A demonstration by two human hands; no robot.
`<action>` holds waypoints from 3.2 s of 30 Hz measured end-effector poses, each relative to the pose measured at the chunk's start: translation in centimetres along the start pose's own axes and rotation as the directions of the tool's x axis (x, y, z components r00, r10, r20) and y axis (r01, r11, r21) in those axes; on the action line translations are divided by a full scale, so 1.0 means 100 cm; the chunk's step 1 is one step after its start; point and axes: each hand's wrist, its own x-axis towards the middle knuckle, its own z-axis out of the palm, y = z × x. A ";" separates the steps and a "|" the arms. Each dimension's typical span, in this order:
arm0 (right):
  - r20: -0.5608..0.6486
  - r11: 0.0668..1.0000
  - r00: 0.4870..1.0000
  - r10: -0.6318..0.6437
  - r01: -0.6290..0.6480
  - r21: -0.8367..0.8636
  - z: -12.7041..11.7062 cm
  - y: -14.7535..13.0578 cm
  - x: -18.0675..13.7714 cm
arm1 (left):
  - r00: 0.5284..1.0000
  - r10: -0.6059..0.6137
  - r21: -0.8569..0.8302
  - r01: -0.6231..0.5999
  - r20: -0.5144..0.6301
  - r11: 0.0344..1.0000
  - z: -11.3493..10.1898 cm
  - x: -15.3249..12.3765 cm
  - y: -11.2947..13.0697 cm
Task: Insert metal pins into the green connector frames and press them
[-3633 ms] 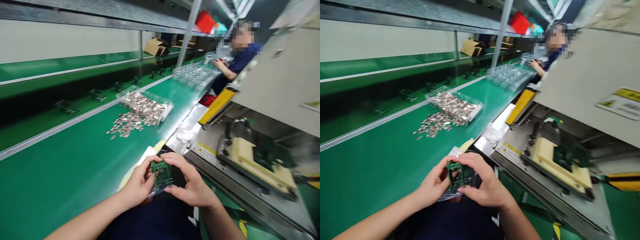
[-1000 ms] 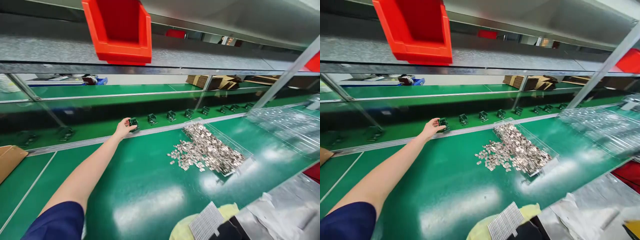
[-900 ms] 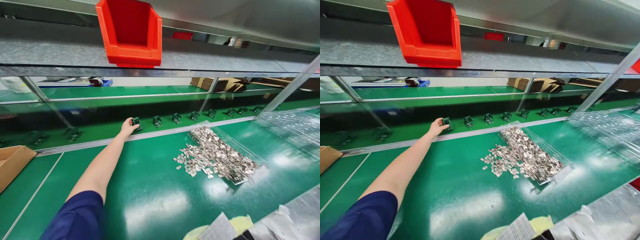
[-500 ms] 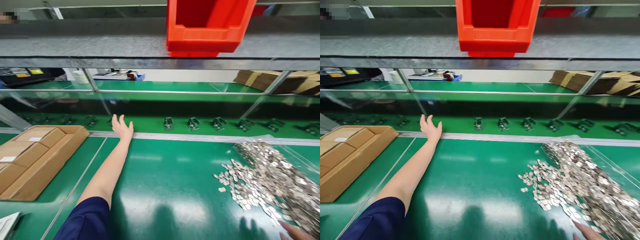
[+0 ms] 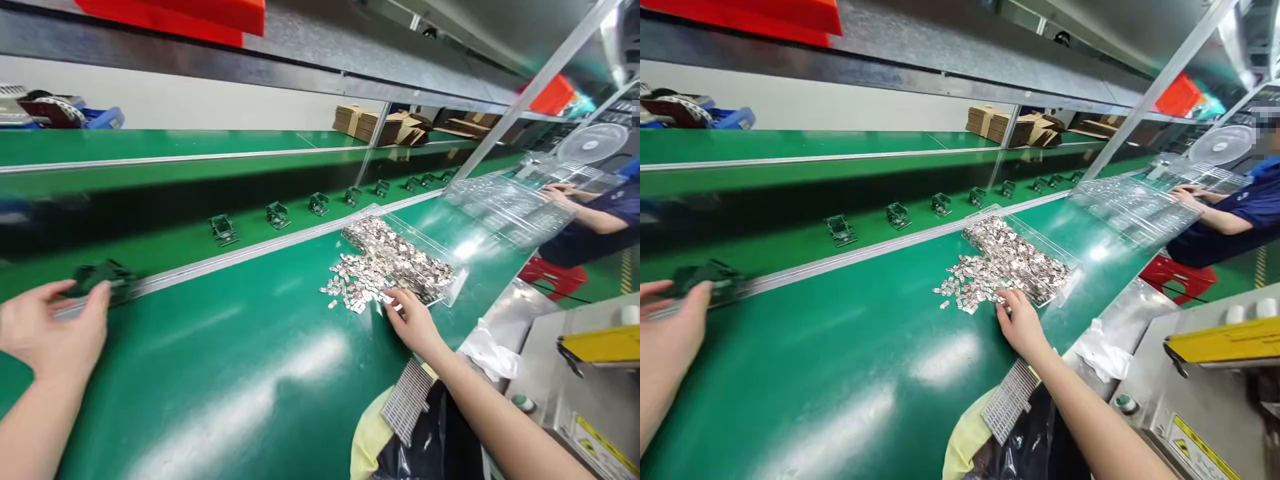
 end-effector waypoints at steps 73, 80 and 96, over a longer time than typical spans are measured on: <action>-0.127 0.734 0.982 0.140 -0.017 0.679 0.008 -0.095 -0.115 | 0.404 0.362 -0.535 0.724 0.840 0.434 0.027 -0.271 0.159; -0.128 0.755 0.972 0.195 -0.065 0.653 0.015 -0.101 -0.118 | 0.417 0.385 -0.562 0.692 0.823 0.453 0.028 -0.275 0.156; 0.067 0.380 0.940 0.336 -0.200 0.903 0.021 -0.109 -0.120 | 0.520 0.303 -0.591 0.583 0.798 0.558 0.024 -0.274 0.161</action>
